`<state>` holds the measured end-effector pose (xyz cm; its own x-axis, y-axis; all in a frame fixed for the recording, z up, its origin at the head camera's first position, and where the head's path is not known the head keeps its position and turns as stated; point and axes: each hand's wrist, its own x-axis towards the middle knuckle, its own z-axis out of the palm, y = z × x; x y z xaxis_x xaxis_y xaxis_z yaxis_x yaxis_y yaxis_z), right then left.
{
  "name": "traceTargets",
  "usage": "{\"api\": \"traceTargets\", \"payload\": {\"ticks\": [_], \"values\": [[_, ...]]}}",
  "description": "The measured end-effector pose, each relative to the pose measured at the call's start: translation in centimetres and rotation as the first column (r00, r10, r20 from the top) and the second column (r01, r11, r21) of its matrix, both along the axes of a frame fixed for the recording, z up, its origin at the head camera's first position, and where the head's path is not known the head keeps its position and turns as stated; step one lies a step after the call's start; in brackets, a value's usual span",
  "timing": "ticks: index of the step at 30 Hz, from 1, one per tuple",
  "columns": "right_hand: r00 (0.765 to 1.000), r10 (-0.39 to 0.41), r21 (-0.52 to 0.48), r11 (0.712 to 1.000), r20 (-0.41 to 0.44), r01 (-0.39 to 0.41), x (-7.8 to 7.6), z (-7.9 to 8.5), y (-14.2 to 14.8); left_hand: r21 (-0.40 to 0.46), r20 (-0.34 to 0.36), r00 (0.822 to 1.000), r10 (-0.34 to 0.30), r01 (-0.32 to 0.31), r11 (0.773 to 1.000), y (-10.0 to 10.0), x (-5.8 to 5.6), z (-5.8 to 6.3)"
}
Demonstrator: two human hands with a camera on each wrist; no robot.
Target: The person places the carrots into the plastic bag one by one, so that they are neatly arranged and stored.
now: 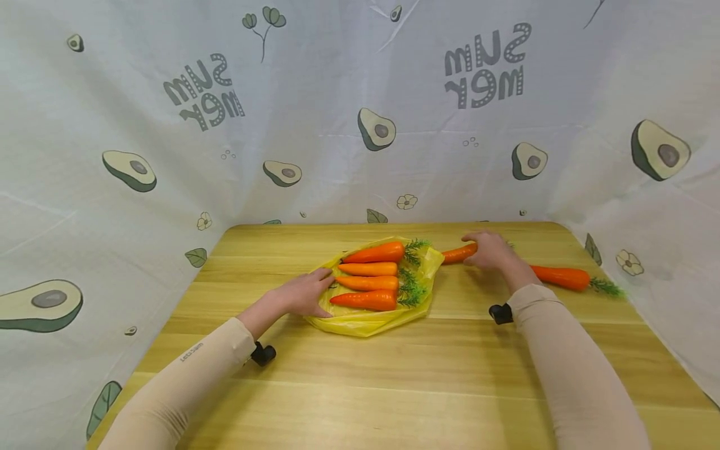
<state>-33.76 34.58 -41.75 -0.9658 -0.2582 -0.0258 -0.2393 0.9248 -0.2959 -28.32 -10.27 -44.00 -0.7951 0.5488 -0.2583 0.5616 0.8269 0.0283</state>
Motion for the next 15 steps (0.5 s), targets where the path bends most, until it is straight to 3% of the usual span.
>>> {"api": "traceTargets", "payload": {"ticks": [15], "values": [[0.999,0.0,0.026,1.0,-0.044,0.001,0.19,-0.53,0.02,-0.017,-0.014,1.0,-0.006,0.006,1.0,-0.02,-0.07,-0.12]]}}
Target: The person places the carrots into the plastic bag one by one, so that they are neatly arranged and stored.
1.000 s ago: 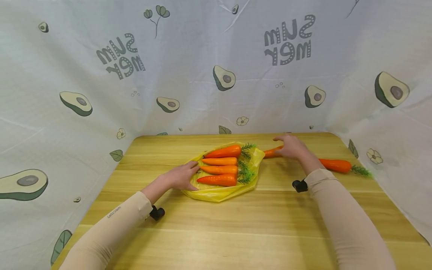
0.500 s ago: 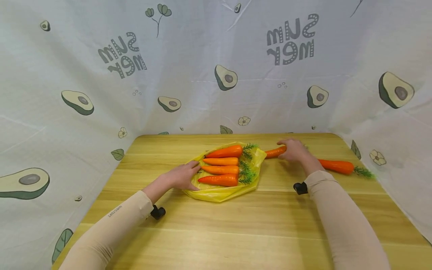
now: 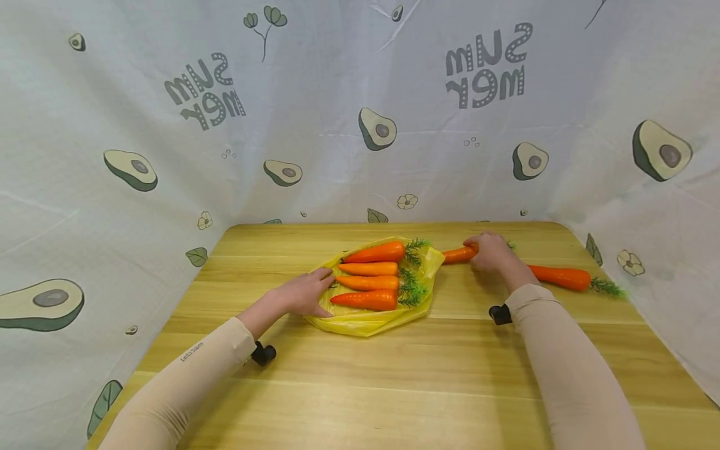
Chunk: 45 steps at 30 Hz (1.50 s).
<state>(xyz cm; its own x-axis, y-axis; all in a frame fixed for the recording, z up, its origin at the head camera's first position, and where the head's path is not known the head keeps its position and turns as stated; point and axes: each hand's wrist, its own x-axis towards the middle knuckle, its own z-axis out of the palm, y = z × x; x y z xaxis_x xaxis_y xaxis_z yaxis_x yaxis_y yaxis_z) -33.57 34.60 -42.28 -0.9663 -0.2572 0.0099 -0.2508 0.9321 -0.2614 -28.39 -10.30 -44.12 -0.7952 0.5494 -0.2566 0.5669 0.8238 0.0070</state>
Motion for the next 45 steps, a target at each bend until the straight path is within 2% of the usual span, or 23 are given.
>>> {"api": "traceTargets", "payload": {"ticks": [8,16,24,32,36,45], "values": [[0.998,-0.004,0.034,0.999,-0.059,0.006,-0.2,-0.3,0.3,-0.001,-0.009,1.0,-0.01,0.01,1.0,0.1,0.0,-0.1],[0.999,-0.008,0.059,0.998,-0.047,0.011,0.2,-0.2,0.4,0.002,0.001,1.0,-0.001,0.001,1.0,0.2,0.2,0.0],[0.998,-0.008,0.037,0.999,-0.055,0.01,1.1,0.6,1.2,-0.005,0.008,1.0,0.022,-0.022,1.0,0.2,0.5,0.2],[0.999,-0.032,0.006,0.999,-0.041,0.032,1.0,1.3,2.4,0.0,0.003,1.0,0.02,-0.02,1.0,0.1,0.5,0.2],[0.999,-0.046,-0.001,0.999,-0.007,0.046,1.4,2.0,2.5,0.001,0.005,1.0,0.015,-0.015,1.0,0.1,0.4,0.1],[0.999,-0.019,0.013,1.0,-0.033,0.019,1.9,3.8,2.4,0.002,-0.003,1.0,0.005,-0.005,1.0,0.1,0.2,0.0]]}}
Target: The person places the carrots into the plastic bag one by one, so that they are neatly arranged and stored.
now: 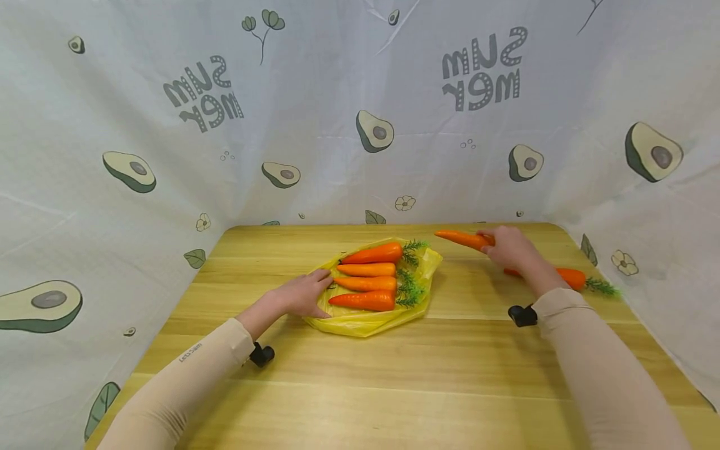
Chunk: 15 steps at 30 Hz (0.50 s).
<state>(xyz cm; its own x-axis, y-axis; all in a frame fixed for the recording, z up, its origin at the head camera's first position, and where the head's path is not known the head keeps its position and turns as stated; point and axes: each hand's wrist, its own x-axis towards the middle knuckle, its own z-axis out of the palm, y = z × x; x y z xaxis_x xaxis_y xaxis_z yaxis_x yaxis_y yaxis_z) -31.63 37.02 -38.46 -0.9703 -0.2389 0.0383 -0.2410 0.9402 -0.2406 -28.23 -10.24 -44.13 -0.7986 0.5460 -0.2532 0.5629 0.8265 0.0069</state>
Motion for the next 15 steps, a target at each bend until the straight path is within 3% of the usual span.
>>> {"api": "traceTargets", "payload": {"ticks": [15], "values": [[0.998,0.048,0.024,0.999,-0.027,-0.048,1.7,2.3,-2.4,0.002,0.0,1.0,0.004,-0.004,1.0,0.0,-0.1,-0.1]]}}
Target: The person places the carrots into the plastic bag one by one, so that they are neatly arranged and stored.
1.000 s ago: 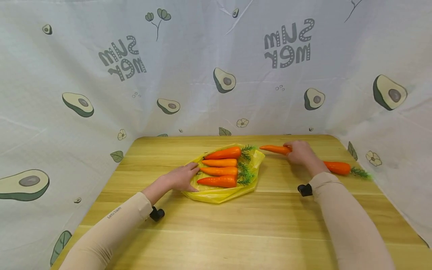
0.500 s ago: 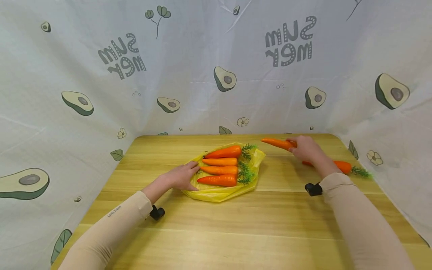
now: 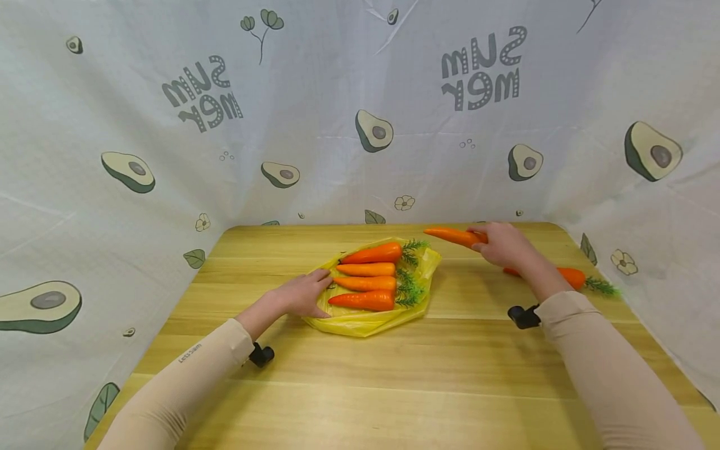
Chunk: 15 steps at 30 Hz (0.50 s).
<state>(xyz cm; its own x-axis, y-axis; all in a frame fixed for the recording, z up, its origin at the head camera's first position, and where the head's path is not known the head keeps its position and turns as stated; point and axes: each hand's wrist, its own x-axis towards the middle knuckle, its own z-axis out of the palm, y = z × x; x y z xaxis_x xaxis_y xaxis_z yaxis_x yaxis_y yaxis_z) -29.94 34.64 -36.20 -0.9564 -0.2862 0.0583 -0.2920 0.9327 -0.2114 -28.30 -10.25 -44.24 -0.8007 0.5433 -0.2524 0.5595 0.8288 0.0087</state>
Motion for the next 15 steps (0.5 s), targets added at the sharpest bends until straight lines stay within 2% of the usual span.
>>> {"api": "traceTargets", "payload": {"ticks": [15], "values": [[0.989,0.13,0.02,0.992,-0.077,-0.128,1.8,2.0,-4.5,0.003,-0.005,1.0,-0.015,0.015,1.0,-0.1,-0.1,0.0]]}}
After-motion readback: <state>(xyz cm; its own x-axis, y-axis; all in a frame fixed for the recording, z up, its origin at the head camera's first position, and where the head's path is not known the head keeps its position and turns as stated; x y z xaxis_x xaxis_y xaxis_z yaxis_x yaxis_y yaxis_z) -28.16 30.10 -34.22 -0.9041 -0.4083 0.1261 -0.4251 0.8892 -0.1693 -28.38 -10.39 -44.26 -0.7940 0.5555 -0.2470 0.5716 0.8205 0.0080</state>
